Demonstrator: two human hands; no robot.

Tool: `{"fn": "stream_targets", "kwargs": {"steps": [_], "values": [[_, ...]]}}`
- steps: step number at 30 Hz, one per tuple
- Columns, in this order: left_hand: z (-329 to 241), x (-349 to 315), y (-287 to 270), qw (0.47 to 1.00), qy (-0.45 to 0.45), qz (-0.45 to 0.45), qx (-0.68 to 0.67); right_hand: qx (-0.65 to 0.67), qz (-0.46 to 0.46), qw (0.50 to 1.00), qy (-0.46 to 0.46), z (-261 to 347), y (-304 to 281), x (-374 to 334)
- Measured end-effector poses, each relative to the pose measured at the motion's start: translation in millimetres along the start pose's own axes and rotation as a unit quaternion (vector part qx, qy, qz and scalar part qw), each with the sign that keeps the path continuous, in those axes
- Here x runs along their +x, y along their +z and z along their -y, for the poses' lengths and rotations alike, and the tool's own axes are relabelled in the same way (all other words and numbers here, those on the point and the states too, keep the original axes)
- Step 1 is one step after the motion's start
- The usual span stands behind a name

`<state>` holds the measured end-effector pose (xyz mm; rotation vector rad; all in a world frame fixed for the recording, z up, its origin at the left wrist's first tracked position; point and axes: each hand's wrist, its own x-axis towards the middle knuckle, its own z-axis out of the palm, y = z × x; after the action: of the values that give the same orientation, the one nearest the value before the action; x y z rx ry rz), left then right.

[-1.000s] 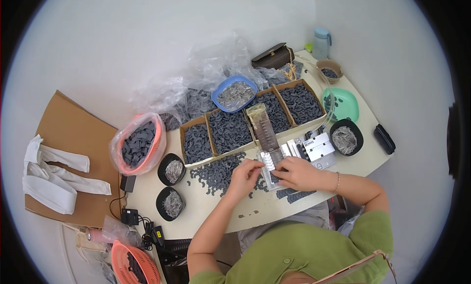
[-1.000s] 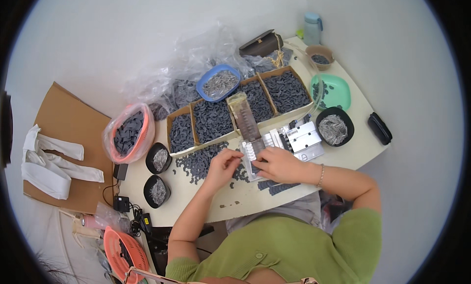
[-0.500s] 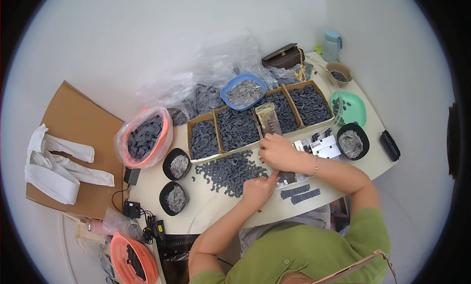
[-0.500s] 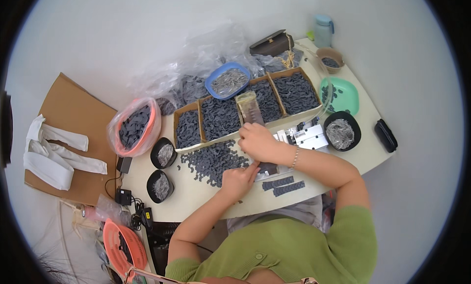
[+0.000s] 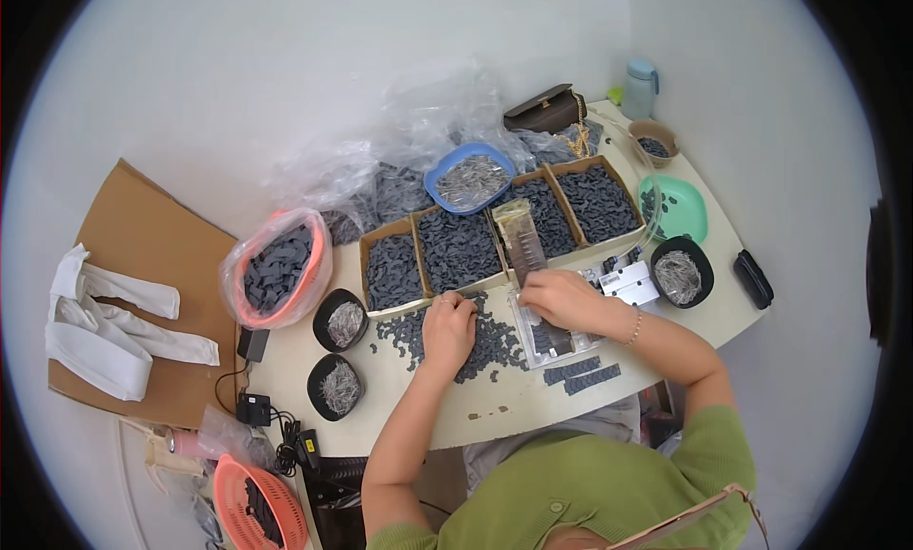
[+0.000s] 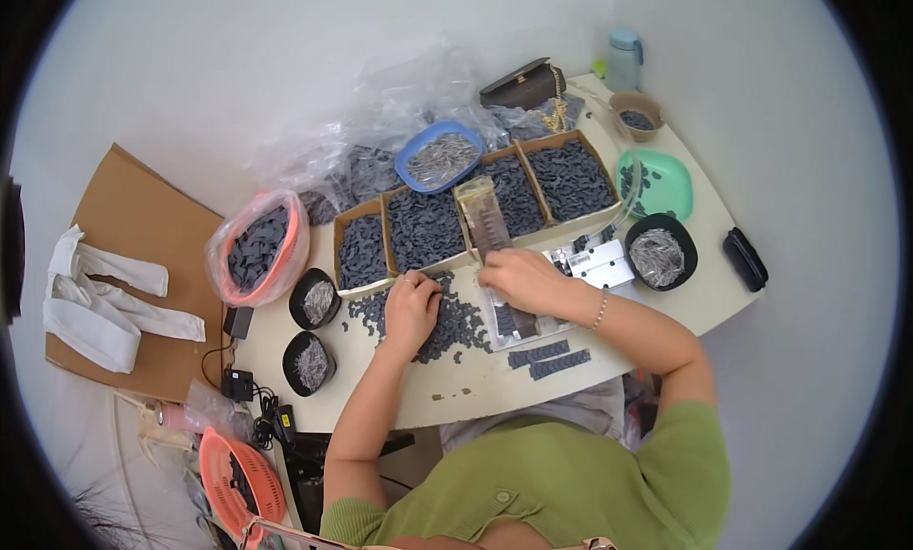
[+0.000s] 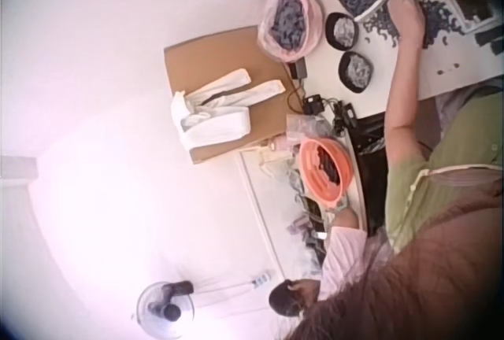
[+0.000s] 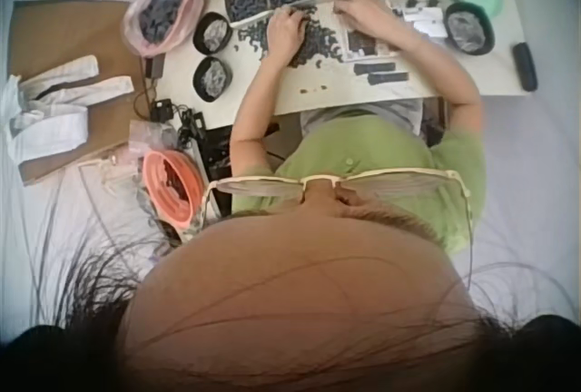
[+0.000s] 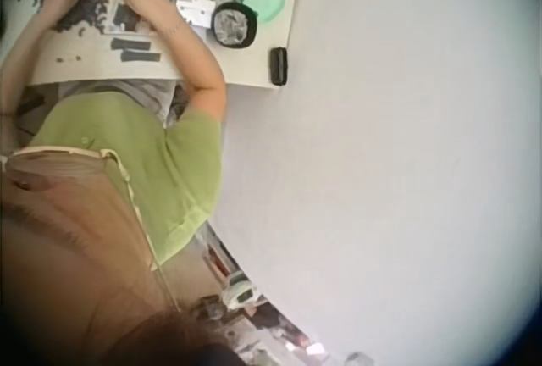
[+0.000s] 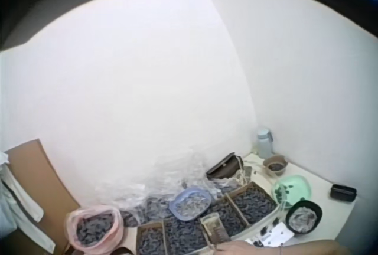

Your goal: The person picks up grey plastic pieces and small metal clips from containers on a workstation and attaches them to a metal assembly fixture using a press-like tool.

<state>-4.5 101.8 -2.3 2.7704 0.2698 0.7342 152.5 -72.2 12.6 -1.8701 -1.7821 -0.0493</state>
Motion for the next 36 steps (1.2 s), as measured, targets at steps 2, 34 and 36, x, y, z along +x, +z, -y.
{"fn": "stream_targets", "kwargs": {"steps": [2, 34, 36], "values": [[-4.3, 3.5, 1.9, 0.999, 0.025, -0.018, -0.027, -0.068, 0.03, 0.996, -0.042, -0.7, 0.1, -17.6], [7.2, -11.7, -7.3, 0.999, -0.028, -0.012, -0.015, -0.096, -0.025, 0.99, -0.1, 6.9, 35.0, 27.1], [1.7, -6.8, -3.6, 0.999, -0.022, 0.029, 0.016, -0.105, -0.027, 0.986, -0.124, 6.3, 49.4, 45.0]]}}
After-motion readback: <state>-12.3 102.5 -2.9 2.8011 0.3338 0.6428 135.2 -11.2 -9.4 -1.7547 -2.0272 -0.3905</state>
